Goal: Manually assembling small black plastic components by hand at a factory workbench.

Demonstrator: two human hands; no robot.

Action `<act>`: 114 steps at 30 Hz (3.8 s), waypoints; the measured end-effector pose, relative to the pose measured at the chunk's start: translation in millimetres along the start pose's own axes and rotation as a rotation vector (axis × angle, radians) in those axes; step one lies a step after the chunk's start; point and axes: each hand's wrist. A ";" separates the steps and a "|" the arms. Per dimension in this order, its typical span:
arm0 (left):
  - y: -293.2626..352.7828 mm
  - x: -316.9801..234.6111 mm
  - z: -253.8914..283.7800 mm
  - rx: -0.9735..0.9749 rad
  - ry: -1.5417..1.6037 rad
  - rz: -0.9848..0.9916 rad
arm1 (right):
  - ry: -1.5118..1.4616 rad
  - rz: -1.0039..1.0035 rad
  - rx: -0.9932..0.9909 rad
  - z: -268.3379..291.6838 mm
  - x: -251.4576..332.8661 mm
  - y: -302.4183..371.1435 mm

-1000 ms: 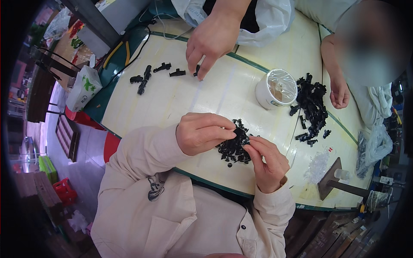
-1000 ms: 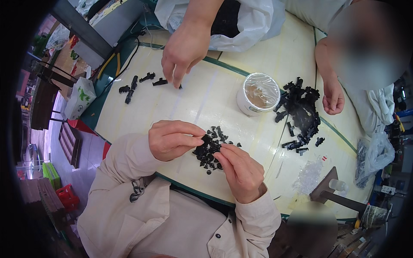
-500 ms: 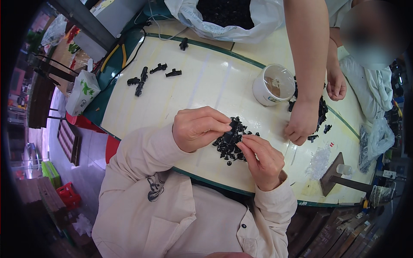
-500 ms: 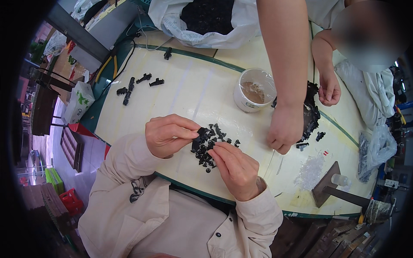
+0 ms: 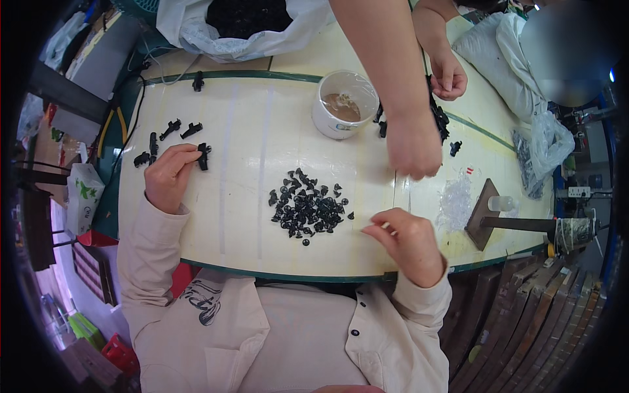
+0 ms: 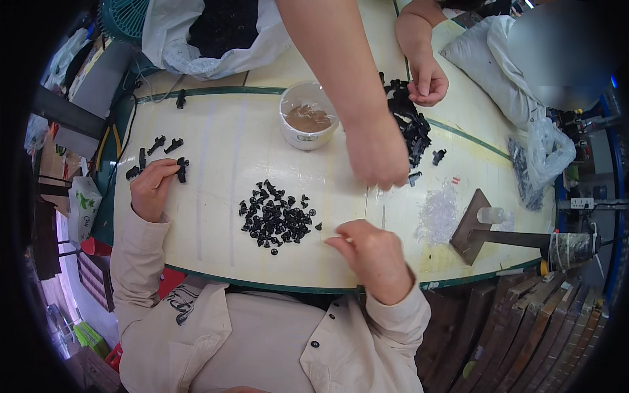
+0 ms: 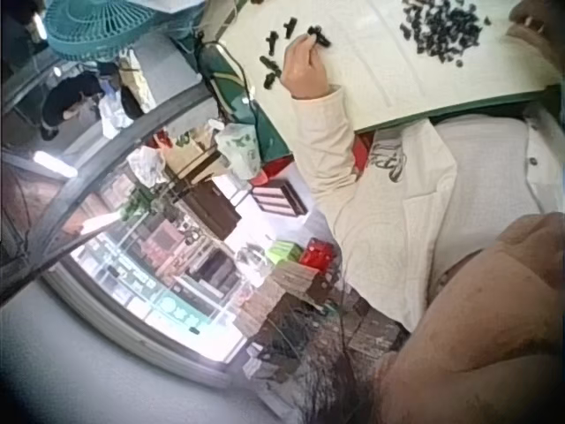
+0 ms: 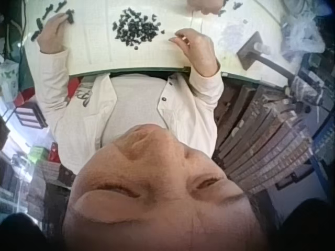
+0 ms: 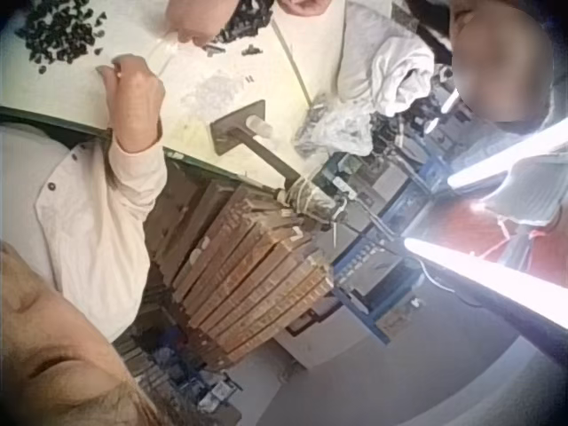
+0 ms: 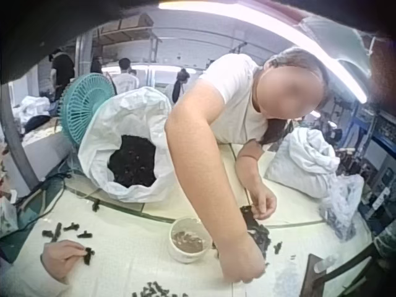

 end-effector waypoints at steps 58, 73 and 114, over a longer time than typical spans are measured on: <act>-15.3 -99.9 -17.8 0.929 1.541 0.309 | -0.786 -0.267 0.149 -6.4 -12.8 -68.8; -21.8 -105.9 -32.6 0.730 1.685 0.281 | -0.674 0.120 -0.114 -36.8 34.4 -65.6; -20.3 -98.9 -40.0 0.623 1.541 0.377 | -0.268 0.321 -0.156 -42.8 30.4 -63.0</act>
Point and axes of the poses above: each hand's wrist, its own y-axis away from the middle knuckle, its own z-axis out of the back of the hand, x = y × z, and after that the axes turned 14 degrees about x, right-handed
